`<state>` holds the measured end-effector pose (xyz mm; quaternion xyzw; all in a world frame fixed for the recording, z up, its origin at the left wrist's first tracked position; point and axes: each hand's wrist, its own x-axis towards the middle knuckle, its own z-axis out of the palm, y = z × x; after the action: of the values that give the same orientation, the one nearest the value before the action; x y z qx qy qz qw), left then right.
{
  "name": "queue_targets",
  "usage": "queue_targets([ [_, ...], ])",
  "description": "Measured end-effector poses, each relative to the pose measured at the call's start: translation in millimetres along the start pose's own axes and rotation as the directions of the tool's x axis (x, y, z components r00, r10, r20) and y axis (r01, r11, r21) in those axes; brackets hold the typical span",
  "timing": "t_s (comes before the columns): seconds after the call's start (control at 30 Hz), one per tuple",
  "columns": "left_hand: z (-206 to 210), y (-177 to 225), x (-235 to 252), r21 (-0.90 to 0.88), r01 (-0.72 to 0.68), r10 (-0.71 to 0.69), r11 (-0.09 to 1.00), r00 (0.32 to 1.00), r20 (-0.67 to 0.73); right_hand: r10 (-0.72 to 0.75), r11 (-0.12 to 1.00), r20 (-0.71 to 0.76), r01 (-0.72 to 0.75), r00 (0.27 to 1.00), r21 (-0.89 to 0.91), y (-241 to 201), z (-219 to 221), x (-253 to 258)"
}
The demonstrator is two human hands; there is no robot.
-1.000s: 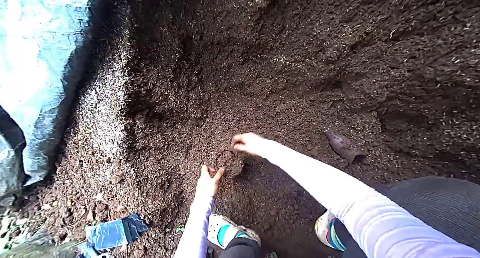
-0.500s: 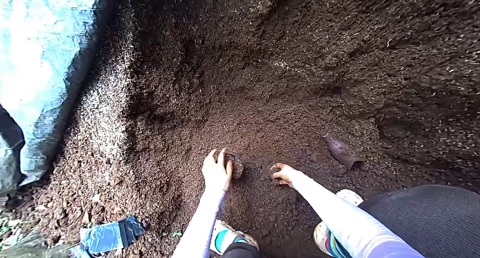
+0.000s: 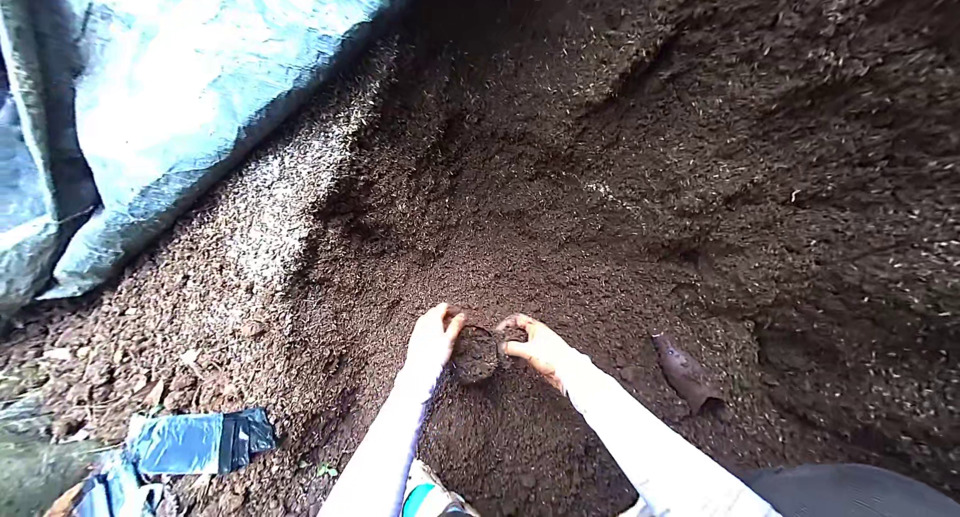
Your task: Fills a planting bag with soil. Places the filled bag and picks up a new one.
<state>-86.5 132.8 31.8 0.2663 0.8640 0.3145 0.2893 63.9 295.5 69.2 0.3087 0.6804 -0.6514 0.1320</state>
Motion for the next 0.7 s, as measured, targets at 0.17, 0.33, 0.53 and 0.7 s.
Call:
queue_targets([
  [0.17,1.4,-17.5,-46.7,0.069,0.393,-0.399,0.917,0.897,0.189,-0.037,0.838,0.102,0.086,0.994,-0.539,-44.5,13.8,1.3],
  [0.33,40.3,-22.1,-57.9,-0.051,0.440,-0.391,0.897,0.841,0.375,0.026,0.691,0.117,0.067,0.993,-0.720,-19.6,44.6,32.8],
  [0.53,38.6,-19.0,-61.6,-0.138,0.418,-0.356,0.898,0.874,0.329,-0.194,0.940,0.003,0.187,0.981,-0.284,-68.7,26.2,4.6],
  [0.7,45.0,-24.4,-63.8,-0.154,0.397,-0.336,0.905,0.888,0.313,0.137,0.990,0.096,-0.135,0.986,-0.032,-14.8,72.9,34.9],
])
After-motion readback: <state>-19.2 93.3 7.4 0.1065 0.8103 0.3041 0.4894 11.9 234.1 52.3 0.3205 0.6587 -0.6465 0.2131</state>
